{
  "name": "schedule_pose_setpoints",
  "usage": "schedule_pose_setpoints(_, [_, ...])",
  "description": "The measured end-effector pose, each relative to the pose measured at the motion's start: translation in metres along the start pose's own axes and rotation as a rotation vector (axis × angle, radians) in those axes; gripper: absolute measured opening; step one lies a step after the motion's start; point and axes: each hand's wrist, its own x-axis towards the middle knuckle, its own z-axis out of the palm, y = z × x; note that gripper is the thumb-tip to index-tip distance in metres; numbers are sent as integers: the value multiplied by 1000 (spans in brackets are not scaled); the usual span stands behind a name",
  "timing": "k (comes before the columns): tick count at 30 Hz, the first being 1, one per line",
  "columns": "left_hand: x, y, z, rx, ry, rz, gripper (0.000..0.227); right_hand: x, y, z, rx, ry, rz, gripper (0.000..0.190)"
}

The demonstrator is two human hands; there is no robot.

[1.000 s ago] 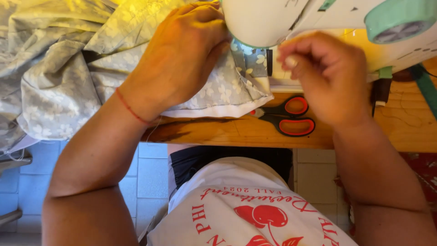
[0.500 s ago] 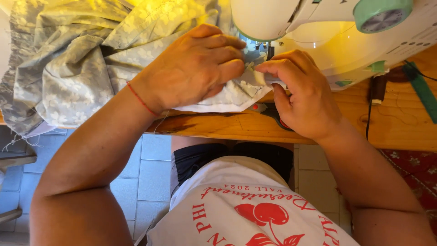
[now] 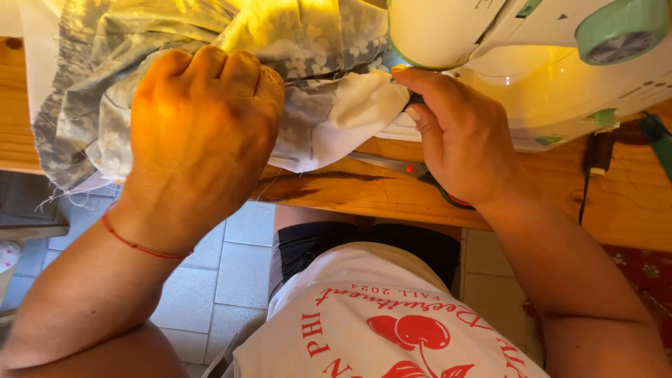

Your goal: Sewing fabric pieces together using a sewing machine

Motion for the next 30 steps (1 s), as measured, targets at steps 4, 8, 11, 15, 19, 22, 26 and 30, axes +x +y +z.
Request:
schedule_pose_setpoints(4, [-3,10,-17,-44,-21,-79,16,8,-10,5,-4,7,-59,65])
schedule_pose_setpoints(8, [-14,17,-17,-88,65,-124,17,17,-12,13,-1,5,-49,64])
schedule_pose_setpoints(11, [-18,18,-6,-307,-17,-177,14,17,-5,24,-76,56,-30,47])
schedule_pose_setpoints(15, [0,25,16,-570,-60,-164,49,13,-1,31,-66,116,-61,21])
schedule_pose_setpoints(19, [39,64,5,-925,75,-103,63,17,-14,24,-60,133,-73,19])
schedule_pose_setpoints(22, [49,91,34,-830,147,-79,21,-1,-22,6,-54,113,-64,24])
schedule_pose_setpoints(26, [40,99,59,-959,122,-250,11,-46,-28,-1,-191,-61,7,28])
schedule_pose_setpoints(30, [35,106,64,-975,54,-280,7,-65,-21,34,-164,-197,-59,34])
